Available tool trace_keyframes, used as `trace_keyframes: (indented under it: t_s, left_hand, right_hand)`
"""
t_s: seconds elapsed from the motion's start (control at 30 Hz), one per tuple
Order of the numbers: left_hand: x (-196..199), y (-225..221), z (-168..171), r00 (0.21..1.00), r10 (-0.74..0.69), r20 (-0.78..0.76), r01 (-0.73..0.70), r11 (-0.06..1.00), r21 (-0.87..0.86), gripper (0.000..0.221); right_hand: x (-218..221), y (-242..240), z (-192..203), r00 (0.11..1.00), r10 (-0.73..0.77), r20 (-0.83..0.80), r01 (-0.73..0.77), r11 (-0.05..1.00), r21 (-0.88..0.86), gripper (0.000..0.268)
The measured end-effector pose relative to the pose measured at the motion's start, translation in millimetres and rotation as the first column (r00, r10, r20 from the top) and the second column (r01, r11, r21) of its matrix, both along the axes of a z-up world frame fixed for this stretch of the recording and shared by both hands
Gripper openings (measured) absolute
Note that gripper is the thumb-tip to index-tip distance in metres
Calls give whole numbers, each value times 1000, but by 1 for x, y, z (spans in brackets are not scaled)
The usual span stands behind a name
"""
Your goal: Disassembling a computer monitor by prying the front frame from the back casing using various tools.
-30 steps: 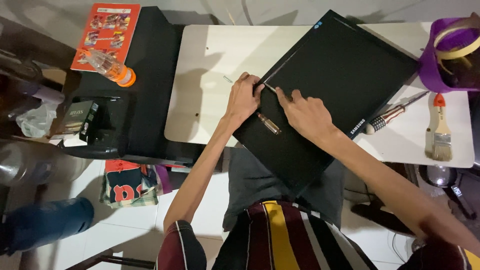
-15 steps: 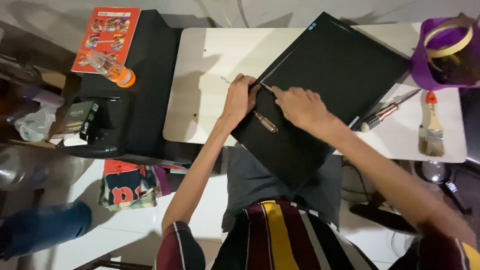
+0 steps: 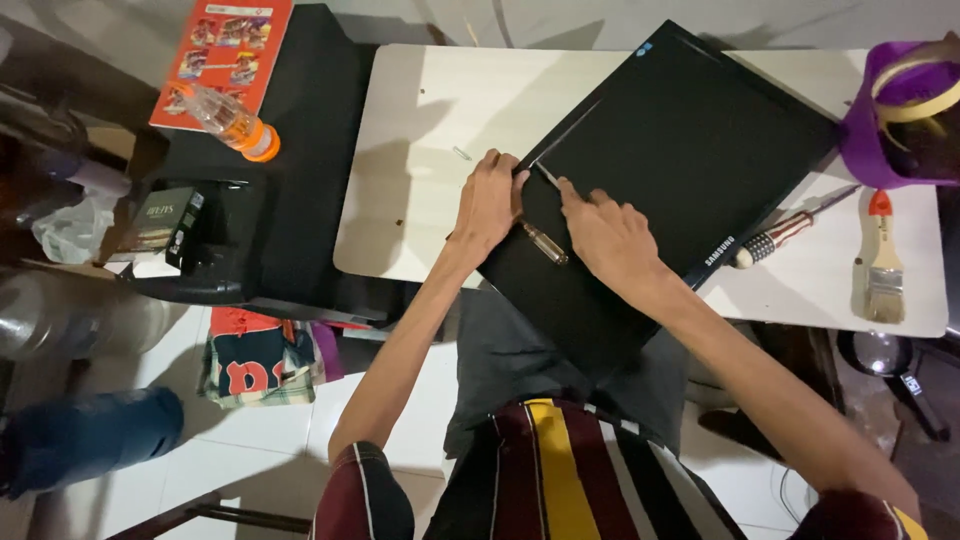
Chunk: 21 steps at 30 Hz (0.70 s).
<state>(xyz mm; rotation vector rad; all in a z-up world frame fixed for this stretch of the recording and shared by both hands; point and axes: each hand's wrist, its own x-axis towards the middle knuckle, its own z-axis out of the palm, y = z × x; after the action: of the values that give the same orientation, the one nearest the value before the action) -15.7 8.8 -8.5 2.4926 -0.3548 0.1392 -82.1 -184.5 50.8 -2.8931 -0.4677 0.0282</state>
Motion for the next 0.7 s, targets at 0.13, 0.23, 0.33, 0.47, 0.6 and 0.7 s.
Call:
trace_keyframes:
  t_s: [0.13,0.23,0.33,0.47,0.6,0.7]
  left_hand:
    - [5,2,-5,1000,3,3,-3,1000,8,27]
    - [5,1,-9,1000,-8,5,8,1000,3,26]
    - [5,1,-9,1000,8,22,-9,1000,2,24]
    - [7,0,-12,1000,9,27,-9,1000,-24,23]
    - [10,2,-17,1000,18,25,-18,1000,-18,23]
    - [8,2,-15,999,22,31,-22,1000,-3,23]
  right_hand:
    - [-6,-2,3,993,17,120,-2,993,-119,39]
    - [-6,-5,11,985,55,166,-14,971,-237,41]
    - [5,-10,17,987,72,145,-51,988,-148,38]
    - [16,-14,27,972,-67,-227,109,978,177,37]
    - [3,-6,26,995,-83,-50,82,996,-19,34]
    - [-6,-5,21,993,-62,105,70,994,-79,29]
